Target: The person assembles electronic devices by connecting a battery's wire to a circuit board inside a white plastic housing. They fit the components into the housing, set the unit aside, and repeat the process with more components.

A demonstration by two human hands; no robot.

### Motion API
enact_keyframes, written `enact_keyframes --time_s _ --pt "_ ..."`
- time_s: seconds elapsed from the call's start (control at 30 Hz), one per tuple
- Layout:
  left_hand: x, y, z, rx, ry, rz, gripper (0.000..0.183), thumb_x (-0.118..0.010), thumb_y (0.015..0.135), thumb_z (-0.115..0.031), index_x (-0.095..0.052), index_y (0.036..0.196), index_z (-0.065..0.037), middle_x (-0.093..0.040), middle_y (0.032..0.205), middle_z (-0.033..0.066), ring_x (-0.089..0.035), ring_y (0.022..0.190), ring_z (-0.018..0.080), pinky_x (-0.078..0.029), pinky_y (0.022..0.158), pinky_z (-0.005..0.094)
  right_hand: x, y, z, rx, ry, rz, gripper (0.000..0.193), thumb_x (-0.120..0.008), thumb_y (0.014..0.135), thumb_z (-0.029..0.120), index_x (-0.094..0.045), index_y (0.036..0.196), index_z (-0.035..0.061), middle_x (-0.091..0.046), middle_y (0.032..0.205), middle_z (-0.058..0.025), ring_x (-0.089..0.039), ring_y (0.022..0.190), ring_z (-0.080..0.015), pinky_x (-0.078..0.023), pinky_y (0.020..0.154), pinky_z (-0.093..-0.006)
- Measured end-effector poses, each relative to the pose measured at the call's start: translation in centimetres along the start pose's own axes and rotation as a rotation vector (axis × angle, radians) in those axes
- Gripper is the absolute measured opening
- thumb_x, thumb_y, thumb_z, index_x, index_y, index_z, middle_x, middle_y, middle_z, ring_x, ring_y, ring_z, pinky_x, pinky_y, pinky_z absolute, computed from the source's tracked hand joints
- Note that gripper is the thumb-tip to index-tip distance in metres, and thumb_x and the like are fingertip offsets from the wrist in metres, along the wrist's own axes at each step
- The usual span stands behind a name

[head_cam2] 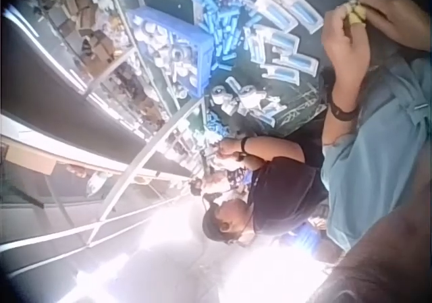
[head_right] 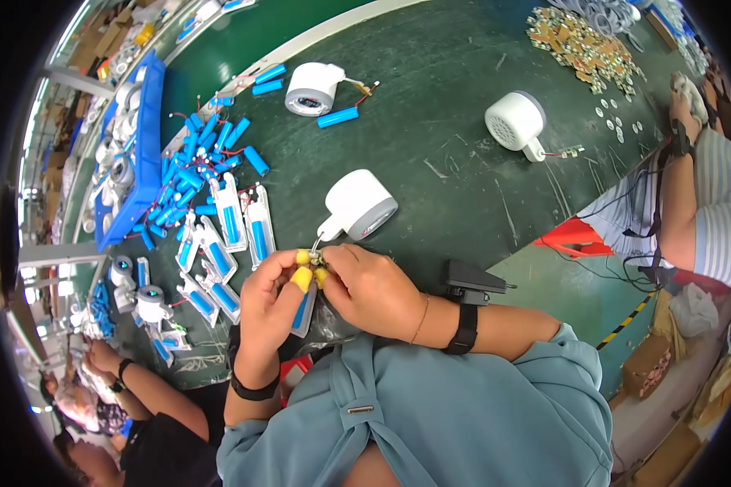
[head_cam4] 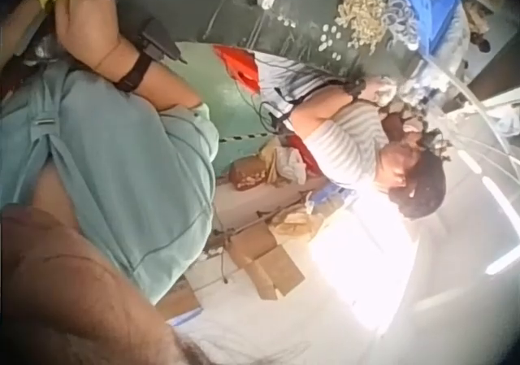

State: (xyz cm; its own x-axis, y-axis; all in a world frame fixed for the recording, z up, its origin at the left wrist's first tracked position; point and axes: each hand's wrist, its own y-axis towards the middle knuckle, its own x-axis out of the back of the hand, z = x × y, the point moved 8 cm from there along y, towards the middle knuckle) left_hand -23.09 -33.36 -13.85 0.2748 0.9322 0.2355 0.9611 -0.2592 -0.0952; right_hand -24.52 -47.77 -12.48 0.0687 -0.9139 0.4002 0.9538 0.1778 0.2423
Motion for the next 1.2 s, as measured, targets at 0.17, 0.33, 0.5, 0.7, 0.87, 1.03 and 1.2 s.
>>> enact_keyframes --time_s 0.17,0.33,0.5,0.7,0.87,1.03,1.2 --pt "-1.0 0.7 -2.5 -0.060 0.272 -0.018 0.025 -0.071 0.078 -0.001 -0.064 0.101 0.000 -0.061 0.082 0.0032 -0.051 0.062 0.0078 -0.040 0.053 0.0215 0.0 -0.4 -0.5 0.004 -0.008 -0.039 0.019 -0.068 0.079 0.005 -0.056 0.093 0.0010 -0.061 0.076 -0.0138 -0.062 0.066 -0.0309 -0.051 0.057 -0.0383" --pt "-1.4 0.8 -3.3 -0.047 0.344 -0.071 0.018 -0.070 0.075 0.001 -0.065 0.093 0.001 -0.060 0.075 0.0040 -0.053 0.061 0.0072 -0.042 0.053 0.0210 -0.4 -0.5 -0.7 0.016 -0.030 -0.052 0.020 -0.068 0.077 0.008 -0.055 0.091 0.0014 -0.062 0.077 -0.0147 -0.063 0.069 -0.0345 -0.052 0.060 -0.0426" --pt "-1.5 0.8 -3.1 -0.055 0.378 -0.146 0.017 -0.067 0.073 0.002 -0.065 0.090 0.003 -0.060 0.073 0.0026 -0.051 0.059 0.0047 -0.042 0.054 0.0195 0.2 -0.5 -0.4 0.056 -0.034 -0.105 0.016 -0.063 0.078 0.009 -0.052 0.084 -0.0001 -0.060 0.076 -0.0168 -0.064 0.067 -0.0351 -0.053 0.058 -0.0453" --pt "-1.2 0.7 -2.3 -0.043 0.365 -0.162 0.018 -0.066 0.073 0.002 -0.065 0.091 0.003 -0.059 0.071 0.0007 -0.049 0.058 0.0036 -0.041 0.053 0.0194 -0.5 -0.7 -0.7 0.073 -0.047 -0.089 0.018 -0.064 0.078 0.011 -0.052 0.084 -0.0003 -0.060 0.077 -0.0167 -0.064 0.065 -0.0347 -0.052 0.057 -0.0436" --pt "-1.1 0.7 -2.2 -0.015 0.362 -0.138 0.019 -0.066 0.074 0.001 -0.064 0.093 0.003 -0.058 0.071 0.0007 -0.048 0.059 0.0034 -0.041 0.053 0.0195 -0.7 -0.7 -0.9 0.039 -0.049 -0.049 0.019 -0.065 0.079 0.009 -0.053 0.090 -0.0005 -0.062 0.081 -0.0156 -0.064 0.069 -0.0353 -0.053 0.059 -0.0425" --pt "-0.7 0.7 -1.7 0.033 0.316 -0.064 0.020 -0.066 0.080 0.001 -0.065 0.100 0.002 -0.061 0.076 -0.0009 -0.050 0.063 0.0020 -0.042 0.056 0.0187 -0.4 -0.7 -0.8 0.067 0.016 -0.047 0.018 -0.064 0.080 0.011 -0.054 0.090 -0.0001 -0.062 0.081 -0.0154 -0.064 0.069 -0.0357 -0.052 0.061 -0.0437" --pt "0.3 0.9 0.7 0.156 0.133 0.075 0.023 -0.065 0.088 -0.001 -0.064 0.111 0.000 -0.063 0.088 -0.0030 -0.054 0.075 0.0023 -0.044 0.067 0.0177 1.0 -0.2 -1.4 -0.014 0.143 0.382 0.014 -0.062 0.083 0.014 -0.059 0.089 0.0020 -0.064 0.074 -0.0149 -0.064 0.069 -0.0339 -0.049 0.060 -0.0415"
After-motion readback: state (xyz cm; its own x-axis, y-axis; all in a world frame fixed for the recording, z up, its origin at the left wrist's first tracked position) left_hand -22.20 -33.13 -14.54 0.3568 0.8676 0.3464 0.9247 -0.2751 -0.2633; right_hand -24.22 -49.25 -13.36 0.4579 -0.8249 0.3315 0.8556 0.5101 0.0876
